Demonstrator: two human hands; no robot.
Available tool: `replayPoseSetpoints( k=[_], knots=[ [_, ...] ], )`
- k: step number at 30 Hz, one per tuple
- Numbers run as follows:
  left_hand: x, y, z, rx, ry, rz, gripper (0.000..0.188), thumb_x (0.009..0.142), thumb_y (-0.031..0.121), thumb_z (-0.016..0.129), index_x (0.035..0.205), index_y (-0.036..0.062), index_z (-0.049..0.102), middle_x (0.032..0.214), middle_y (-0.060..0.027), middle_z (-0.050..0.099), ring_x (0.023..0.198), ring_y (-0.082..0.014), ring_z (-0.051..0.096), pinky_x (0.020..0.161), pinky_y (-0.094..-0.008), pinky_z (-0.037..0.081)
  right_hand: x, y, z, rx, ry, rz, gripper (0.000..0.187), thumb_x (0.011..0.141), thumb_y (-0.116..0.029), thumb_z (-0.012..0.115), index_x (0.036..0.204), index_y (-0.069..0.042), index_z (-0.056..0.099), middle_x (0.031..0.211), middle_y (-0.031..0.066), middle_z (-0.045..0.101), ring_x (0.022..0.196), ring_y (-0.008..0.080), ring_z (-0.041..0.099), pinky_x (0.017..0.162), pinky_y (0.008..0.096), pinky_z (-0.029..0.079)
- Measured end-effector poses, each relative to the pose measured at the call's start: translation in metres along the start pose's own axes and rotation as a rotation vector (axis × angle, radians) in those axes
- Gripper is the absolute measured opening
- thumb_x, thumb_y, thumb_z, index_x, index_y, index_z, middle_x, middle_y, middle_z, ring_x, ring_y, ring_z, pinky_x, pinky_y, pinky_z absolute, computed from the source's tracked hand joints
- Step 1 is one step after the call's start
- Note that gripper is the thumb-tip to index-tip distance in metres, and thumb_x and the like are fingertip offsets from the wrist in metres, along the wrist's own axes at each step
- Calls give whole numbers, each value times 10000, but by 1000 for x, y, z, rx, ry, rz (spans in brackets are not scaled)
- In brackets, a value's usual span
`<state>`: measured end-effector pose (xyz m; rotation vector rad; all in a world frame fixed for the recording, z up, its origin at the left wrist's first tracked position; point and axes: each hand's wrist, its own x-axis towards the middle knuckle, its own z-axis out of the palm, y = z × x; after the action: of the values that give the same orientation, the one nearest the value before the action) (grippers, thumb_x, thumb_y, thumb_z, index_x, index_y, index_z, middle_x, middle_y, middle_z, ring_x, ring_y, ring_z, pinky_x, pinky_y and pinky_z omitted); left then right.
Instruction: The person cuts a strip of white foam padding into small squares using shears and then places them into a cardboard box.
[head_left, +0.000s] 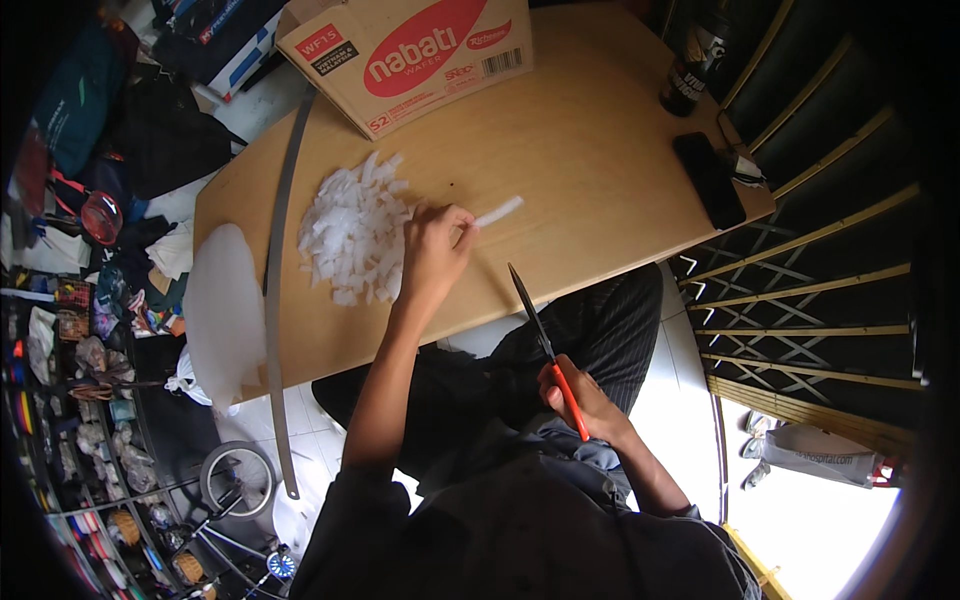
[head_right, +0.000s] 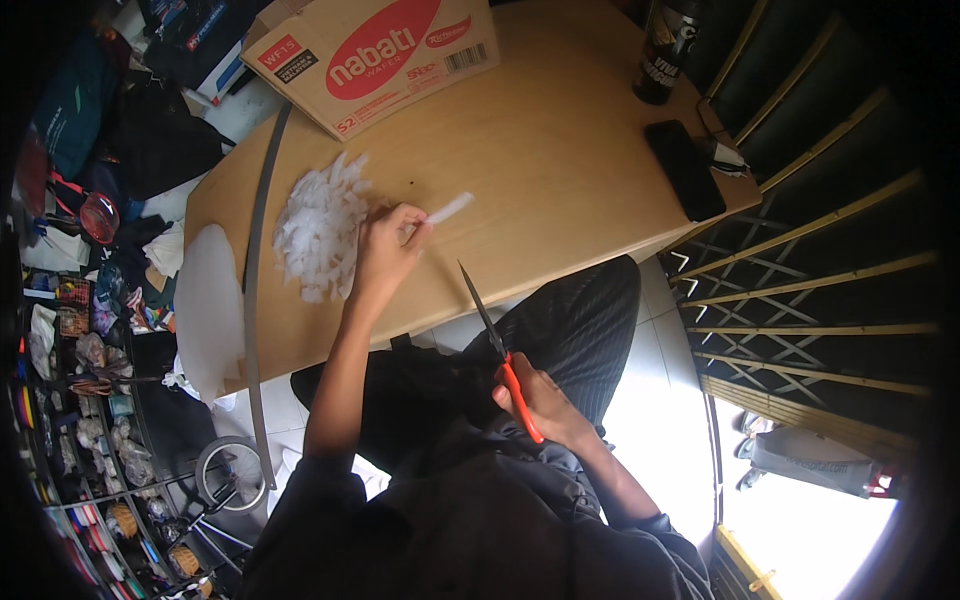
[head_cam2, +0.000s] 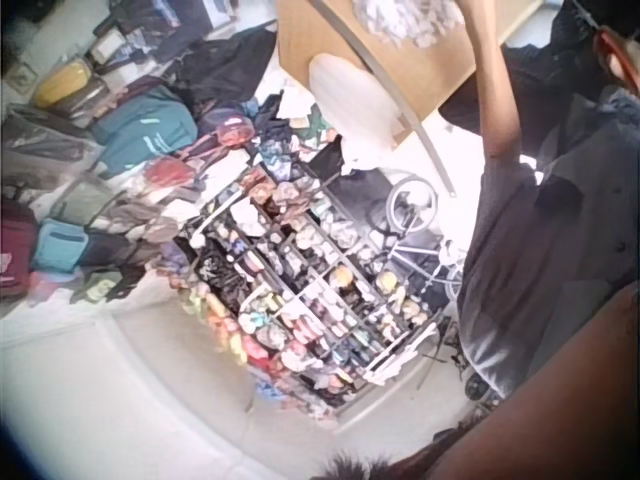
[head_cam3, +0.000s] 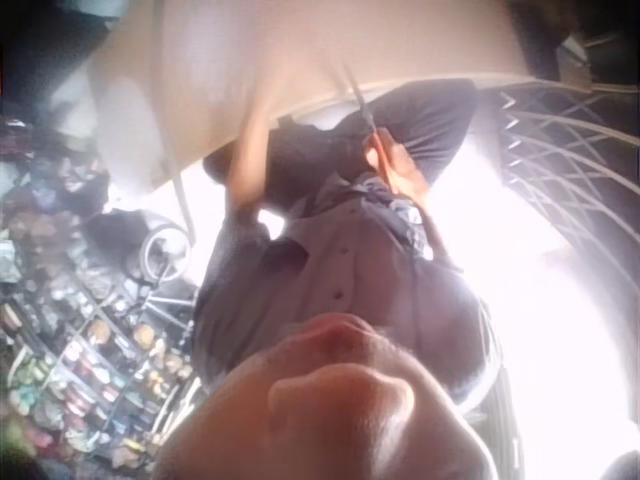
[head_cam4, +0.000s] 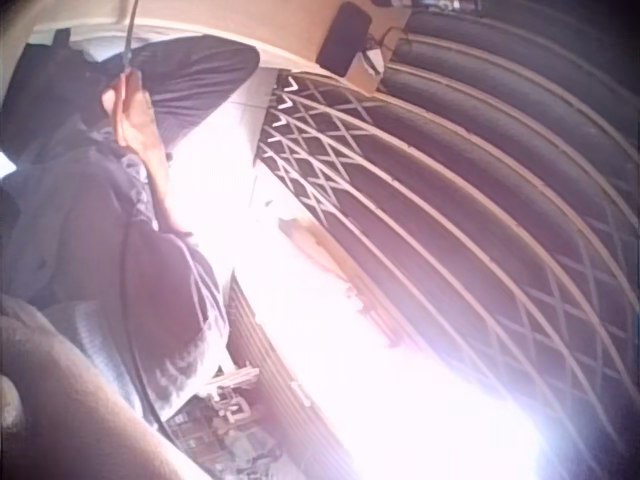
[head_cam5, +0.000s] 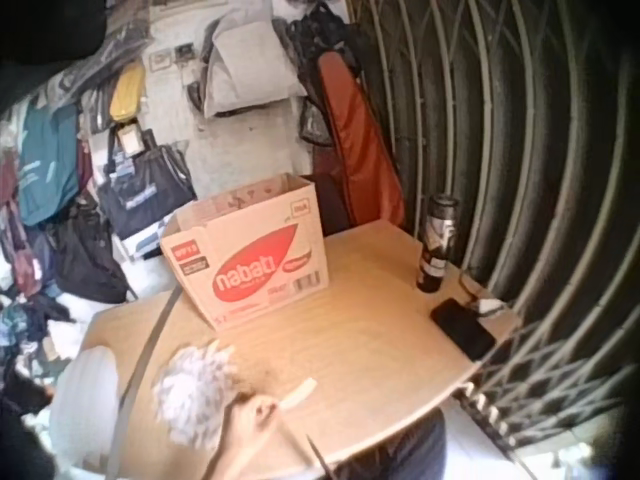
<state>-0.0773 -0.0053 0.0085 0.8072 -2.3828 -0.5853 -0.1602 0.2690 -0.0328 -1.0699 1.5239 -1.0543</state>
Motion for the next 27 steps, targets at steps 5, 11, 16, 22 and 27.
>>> replayPoseSetpoints(
  k=[5,11,16,22,27],
  knots=[
    [-34,8,-6,-592,85,-360,98,882,75,672,933,-9,675,733,6,662,618,-11,462,544,-189,360,6,-2,4,-26,-2,-121,764,873,-720,428,980,36,460,696,98,554,632,241,578,642,349,474],
    [-66,16,-25,-735,76,-486,78,862,15,676,929,-22,661,779,-2,665,662,2,492,569,-175,359,17,-10,9,-75,-107,-88,739,866,-685,503,990,42,457,720,109,556,637,247,577,623,359,468],
    [-78,6,-39,-760,139,-497,80,868,-2,651,944,-24,655,789,-18,661,718,-35,545,644,-195,400,21,-18,11,-66,-159,-90,601,854,-528,657,997,25,469,717,189,561,700,369,590,678,433,460],
    [-89,0,-55,-763,91,-550,62,861,-15,617,912,-30,650,796,-41,653,751,-81,602,720,-218,456,23,-22,16,-98,-189,-159,776,840,-708,519,991,51,470,715,106,562,624,234,580,607,337,474],
    [-94,6,-61,-552,3,-491,44,817,8,647,823,-33,663,631,20,540,613,-33,456,562,-208,369,26,-27,19,-97,-220,-164,769,838,-712,516,959,47,479,698,103,558,603,220,574,592,335,470]
  ],
)
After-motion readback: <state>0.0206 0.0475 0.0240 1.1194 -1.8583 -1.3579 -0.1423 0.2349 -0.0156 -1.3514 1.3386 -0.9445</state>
